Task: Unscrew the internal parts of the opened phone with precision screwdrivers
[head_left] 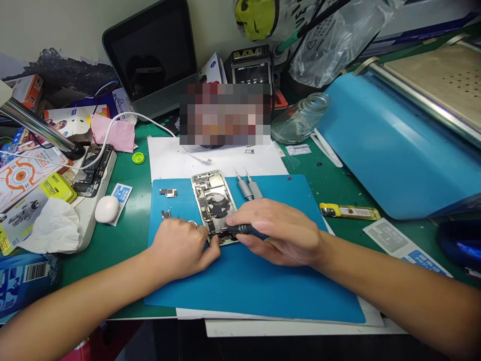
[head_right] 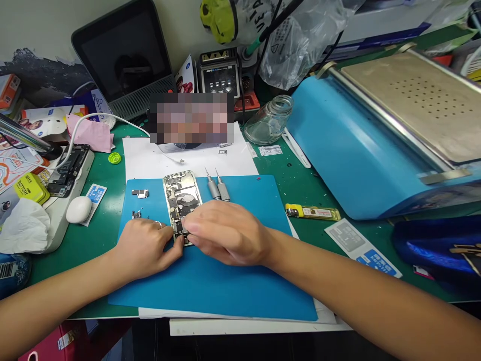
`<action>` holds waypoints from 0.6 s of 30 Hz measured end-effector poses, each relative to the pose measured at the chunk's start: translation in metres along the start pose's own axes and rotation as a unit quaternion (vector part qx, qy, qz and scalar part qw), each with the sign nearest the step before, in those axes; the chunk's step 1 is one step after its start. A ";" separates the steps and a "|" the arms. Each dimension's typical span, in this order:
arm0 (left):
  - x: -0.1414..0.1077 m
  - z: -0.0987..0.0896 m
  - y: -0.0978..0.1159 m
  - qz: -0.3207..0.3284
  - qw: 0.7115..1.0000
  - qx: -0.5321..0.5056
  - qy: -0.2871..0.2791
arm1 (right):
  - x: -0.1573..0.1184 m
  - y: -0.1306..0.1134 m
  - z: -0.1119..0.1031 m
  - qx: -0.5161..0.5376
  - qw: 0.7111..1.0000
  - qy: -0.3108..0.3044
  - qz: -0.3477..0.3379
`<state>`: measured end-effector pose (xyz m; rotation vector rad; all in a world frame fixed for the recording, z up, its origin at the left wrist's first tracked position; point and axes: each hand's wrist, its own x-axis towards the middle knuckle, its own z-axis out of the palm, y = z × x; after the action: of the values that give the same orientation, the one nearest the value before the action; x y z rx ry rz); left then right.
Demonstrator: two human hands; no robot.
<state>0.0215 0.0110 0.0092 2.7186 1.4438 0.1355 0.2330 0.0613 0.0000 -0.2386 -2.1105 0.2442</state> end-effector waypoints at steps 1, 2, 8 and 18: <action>0.000 0.000 0.000 0.000 1.000 0.000 -0.001 | 0.000 0.000 0.000 -0.002 1.000 0.000 0.001; 0.000 0.000 0.000 0.000 1.000 0.000 -0.001 | 0.000 0.000 0.000 -0.003 1.000 -0.001 0.001; 0.000 0.000 -0.001 0.002 1.000 0.000 0.002 | 0.001 0.000 -0.001 -0.011 1.000 -0.002 -0.013; -0.001 0.001 -0.001 0.004 1.000 -0.004 0.013 | 0.001 0.001 0.000 -0.018 1.000 0.002 -0.011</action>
<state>0.0206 0.0106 0.0083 2.7265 1.4362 0.1768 0.2325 0.0622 0.0006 -0.2370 -2.1133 0.1932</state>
